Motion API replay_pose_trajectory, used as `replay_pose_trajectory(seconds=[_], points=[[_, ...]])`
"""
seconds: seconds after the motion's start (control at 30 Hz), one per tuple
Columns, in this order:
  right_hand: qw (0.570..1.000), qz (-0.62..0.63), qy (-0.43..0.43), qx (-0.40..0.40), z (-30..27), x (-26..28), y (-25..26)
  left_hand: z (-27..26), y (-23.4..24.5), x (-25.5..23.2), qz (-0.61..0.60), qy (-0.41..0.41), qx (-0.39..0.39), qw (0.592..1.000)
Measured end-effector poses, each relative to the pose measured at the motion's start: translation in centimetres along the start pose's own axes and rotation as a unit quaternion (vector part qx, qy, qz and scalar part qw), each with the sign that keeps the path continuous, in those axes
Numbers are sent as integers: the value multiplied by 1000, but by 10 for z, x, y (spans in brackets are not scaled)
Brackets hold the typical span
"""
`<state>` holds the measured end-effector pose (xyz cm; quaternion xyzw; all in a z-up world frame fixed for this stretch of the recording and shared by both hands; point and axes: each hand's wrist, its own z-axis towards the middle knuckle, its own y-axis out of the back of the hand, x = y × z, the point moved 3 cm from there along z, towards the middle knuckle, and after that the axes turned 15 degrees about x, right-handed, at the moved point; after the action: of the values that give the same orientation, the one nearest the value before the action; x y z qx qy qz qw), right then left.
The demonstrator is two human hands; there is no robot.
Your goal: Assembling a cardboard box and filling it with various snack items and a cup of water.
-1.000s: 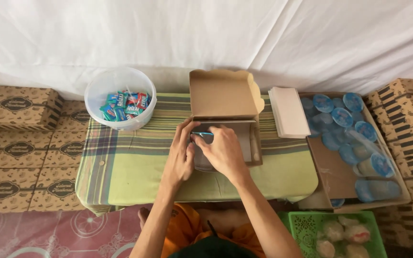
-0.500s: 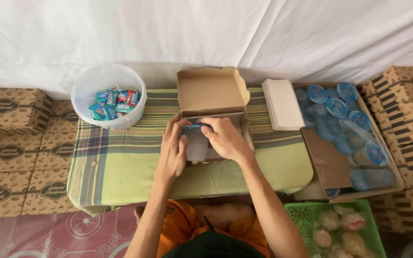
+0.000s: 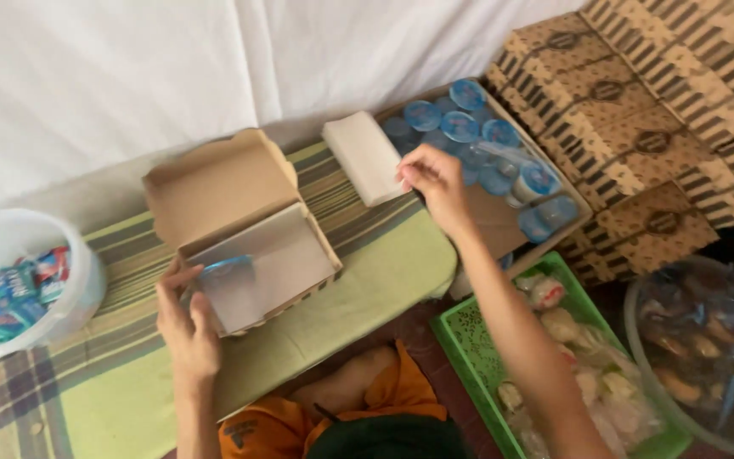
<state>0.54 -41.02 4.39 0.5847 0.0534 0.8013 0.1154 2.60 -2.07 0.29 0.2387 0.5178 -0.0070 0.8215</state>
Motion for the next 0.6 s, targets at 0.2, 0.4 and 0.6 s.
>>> replay_pose_trajectory(seconds=[0.2, 0.4, 0.6], points=[[899, -422, -47, -104, 0, -80, 137, -1, -4, -4, -25, 31, 10, 999], [788, -522, -327, -12, -9, -77, 189, -1, -7, -7, -5, 0, 7, 1000], [713, -590, -379, 12, -21, -104, 176, -1, -7, -13, -5, 15, 6, 1000]])
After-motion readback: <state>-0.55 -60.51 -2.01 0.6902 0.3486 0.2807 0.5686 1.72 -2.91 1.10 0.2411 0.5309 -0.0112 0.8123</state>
